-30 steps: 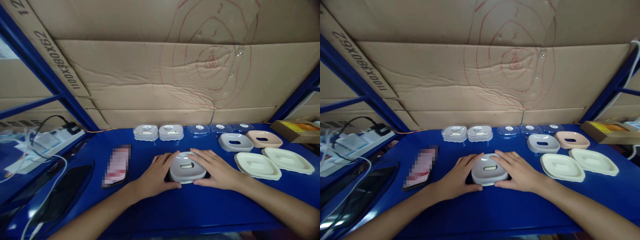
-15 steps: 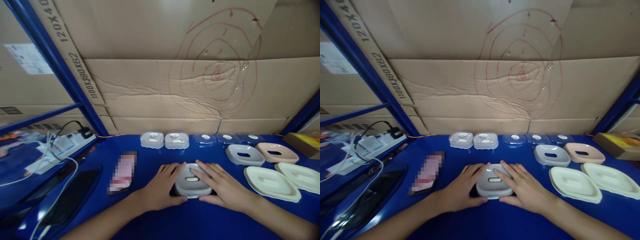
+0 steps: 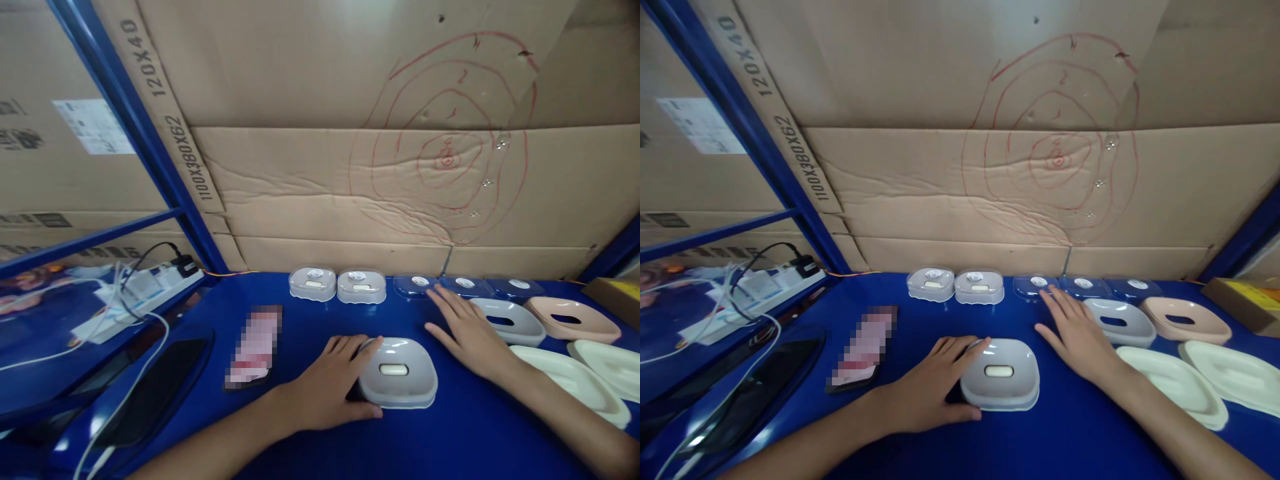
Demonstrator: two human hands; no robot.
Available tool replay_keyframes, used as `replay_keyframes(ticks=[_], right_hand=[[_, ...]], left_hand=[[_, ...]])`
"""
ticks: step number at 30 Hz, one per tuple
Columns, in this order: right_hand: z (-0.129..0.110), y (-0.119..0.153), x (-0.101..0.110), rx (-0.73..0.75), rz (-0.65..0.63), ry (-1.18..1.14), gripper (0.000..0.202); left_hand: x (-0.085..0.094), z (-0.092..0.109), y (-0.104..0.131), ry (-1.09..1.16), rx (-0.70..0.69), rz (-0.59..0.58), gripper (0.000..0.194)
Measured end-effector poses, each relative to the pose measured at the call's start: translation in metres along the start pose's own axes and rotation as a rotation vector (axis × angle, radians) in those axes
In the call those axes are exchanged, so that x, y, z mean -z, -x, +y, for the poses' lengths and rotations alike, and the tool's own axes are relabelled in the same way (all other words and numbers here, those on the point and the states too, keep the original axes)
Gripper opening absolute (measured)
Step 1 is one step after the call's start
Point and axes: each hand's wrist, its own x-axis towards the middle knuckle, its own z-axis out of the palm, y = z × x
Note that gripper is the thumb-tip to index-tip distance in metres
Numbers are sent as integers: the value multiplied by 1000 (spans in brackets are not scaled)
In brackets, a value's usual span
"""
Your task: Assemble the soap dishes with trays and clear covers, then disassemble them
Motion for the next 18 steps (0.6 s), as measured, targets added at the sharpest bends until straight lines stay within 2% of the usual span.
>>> replay_keyframes(ticks=[3, 6, 12, 18], right_hand=[[27, -8, -19, -57, 43, 156, 80], [39, -9, -29, -32, 25, 216, 82], [37, -9, -24, 8, -31, 232, 73], [41, -12, -23, 73, 62, 266, 70]], left_hand=[[3, 3, 0, -16, 16, -31, 111], [5, 4, -1, -36, 22, -62, 110], [5, 2, -1, -30, -22, -26, 110], [3, 0, -1, -21, -62, 8, 106]])
